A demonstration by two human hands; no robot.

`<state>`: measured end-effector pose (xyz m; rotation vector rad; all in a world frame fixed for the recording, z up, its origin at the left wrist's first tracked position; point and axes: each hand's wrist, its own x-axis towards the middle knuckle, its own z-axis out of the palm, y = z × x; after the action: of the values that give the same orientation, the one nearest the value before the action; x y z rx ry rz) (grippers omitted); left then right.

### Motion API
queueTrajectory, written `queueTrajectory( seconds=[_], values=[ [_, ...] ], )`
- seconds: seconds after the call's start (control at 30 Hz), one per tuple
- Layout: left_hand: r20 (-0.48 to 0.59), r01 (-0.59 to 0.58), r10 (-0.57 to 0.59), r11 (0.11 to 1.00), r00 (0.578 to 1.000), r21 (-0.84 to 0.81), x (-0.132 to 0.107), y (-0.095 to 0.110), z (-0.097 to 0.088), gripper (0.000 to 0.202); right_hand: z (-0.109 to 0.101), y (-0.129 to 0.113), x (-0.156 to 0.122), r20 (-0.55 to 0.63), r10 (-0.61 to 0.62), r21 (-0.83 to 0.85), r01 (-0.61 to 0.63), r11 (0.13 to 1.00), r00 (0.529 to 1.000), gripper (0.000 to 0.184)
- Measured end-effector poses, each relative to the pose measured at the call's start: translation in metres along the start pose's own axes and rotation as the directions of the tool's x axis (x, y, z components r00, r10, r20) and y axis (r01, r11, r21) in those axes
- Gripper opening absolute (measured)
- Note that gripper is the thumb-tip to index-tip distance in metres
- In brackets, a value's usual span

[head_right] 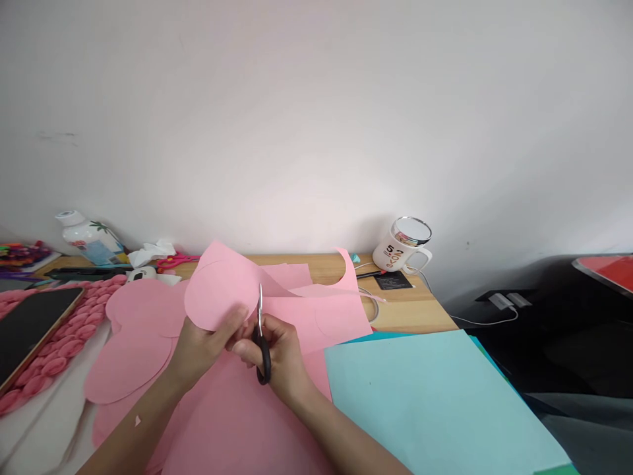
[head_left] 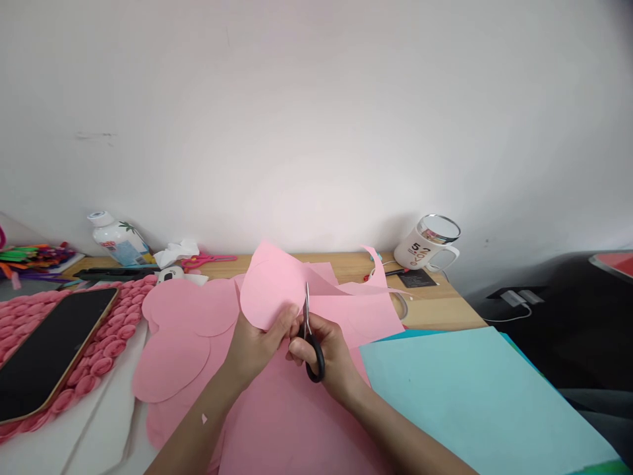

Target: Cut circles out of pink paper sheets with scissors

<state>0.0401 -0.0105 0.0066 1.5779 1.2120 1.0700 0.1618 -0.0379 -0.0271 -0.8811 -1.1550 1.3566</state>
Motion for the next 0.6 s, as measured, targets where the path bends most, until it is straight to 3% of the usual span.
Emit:
queueTrajectory(
  seconds=[0.17,0.4,0.6],
  values=[
    [-0.023,-0.020,0.019,0.999,1.000,-0.044,-0.0014,0.0028,0.0015,0.015,-0.0006,-0.0019,0.0014,-0.012,-0.017,0.010,0.018,1.000,1.000,0.035],
    [0.016,0.052,-0.051,0.998,0.999,-0.042,-0.0024,-0.0010,0.0003,0.020,-0.0042,-0.0036,0.0028,0.014,-0.048,0.028,0.048,0.998,0.999,0.040],
    [0.024,0.042,-0.041,0.998,0.999,-0.043,-0.0021,0.0019,0.0004,0.014,-0.0043,-0.0042,0.0017,0.016,-0.032,0.027,0.032,0.999,0.999,0.041]
  ],
)
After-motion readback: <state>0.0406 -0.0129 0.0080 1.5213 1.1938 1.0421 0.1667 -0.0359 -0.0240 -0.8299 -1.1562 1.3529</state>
